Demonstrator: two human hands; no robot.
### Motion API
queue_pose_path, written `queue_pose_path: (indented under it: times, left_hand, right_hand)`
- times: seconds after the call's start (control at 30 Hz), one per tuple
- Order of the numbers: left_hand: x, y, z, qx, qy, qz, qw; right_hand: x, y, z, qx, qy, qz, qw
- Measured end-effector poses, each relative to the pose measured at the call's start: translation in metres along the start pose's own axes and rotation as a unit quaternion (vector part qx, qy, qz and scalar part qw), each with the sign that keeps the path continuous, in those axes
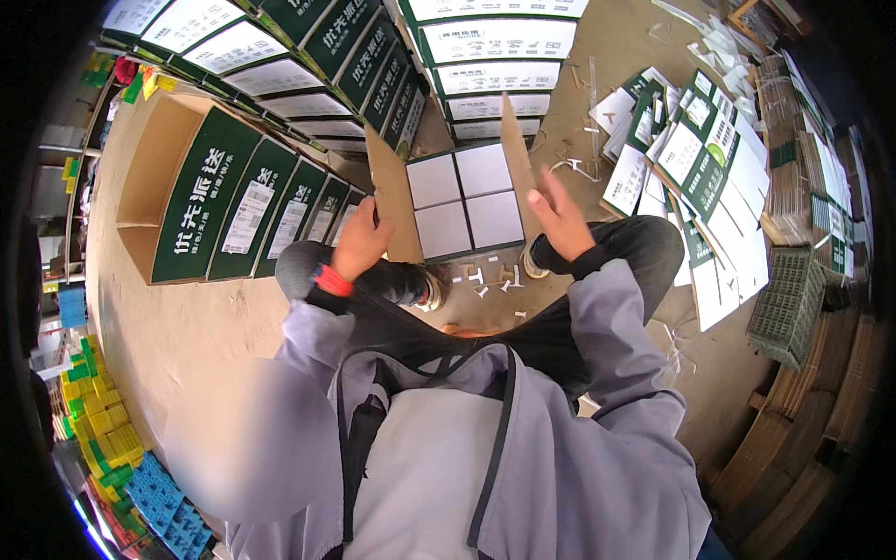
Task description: The person sits on the floor and repeatedly folds flat cardboard sheets into rectangular boxes, tucks the flaps, and stacks the finished boxes. The person handles only the cardboard sheets and the assembled boxes.
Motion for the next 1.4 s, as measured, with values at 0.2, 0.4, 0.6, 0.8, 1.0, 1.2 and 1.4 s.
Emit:
queue_pose_path:
  times: [0.2, 0.4, 0.6, 0.8, 1.0, 1.2, 1.4]
  left_hand:
    - [-0.038, 0.028, 0.0, 0.158, -0.029, -0.258, 0.953]
    - [-0.015, 0.047, -0.013, 0.117, -0.07, -0.513, 0.847]
    - [-0.018, 0.051, -0.011, 0.116, -0.051, -0.565, 0.815]
    - [0.004, 0.023, -0.01, 0.18, 0.072, -0.431, 0.881]
    - [0.064, -0.02, -0.027, 0.187, 0.17, -0.103, 0.962]
    - [0.03, 0.001, -0.067, 0.024, 0.113, -0.309, 0.944]
    - [0.008, 0.062, -0.062, 0.143, 0.032, -0.053, 0.988]
  right_hand:
    - [0.005, 0.033, 0.013, -0.14, 0.091, 0.082, 0.983]
    - [0.006, 0.033, 0.031, -0.101, 0.069, 0.134, 0.983]
    - [0.004, 0.042, 0.038, -0.129, 0.075, 0.212, 0.966]
    - [-0.022, 0.043, 0.043, -0.147, -0.072, 0.237, 0.958]
    - [-0.008, 0.019, 0.025, -0.032, 0.017, 0.16, 0.987]
    - [-0.023, 0.032, -0.053, -0.153, -0.028, -0.036, 0.987]
    - [-0.01, 0.039, -0.023, -0.034, -0.06, -0.311, 0.948]
Point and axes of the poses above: each hand's wrist, its own z-axis towards the middle knuckle, its own y-axis out of the palm, x = y × z, the point moved 9 cm from there along z, towards the middle knuckle, and after that the axes turned 3 degrees about z, right-handed, at the moved point
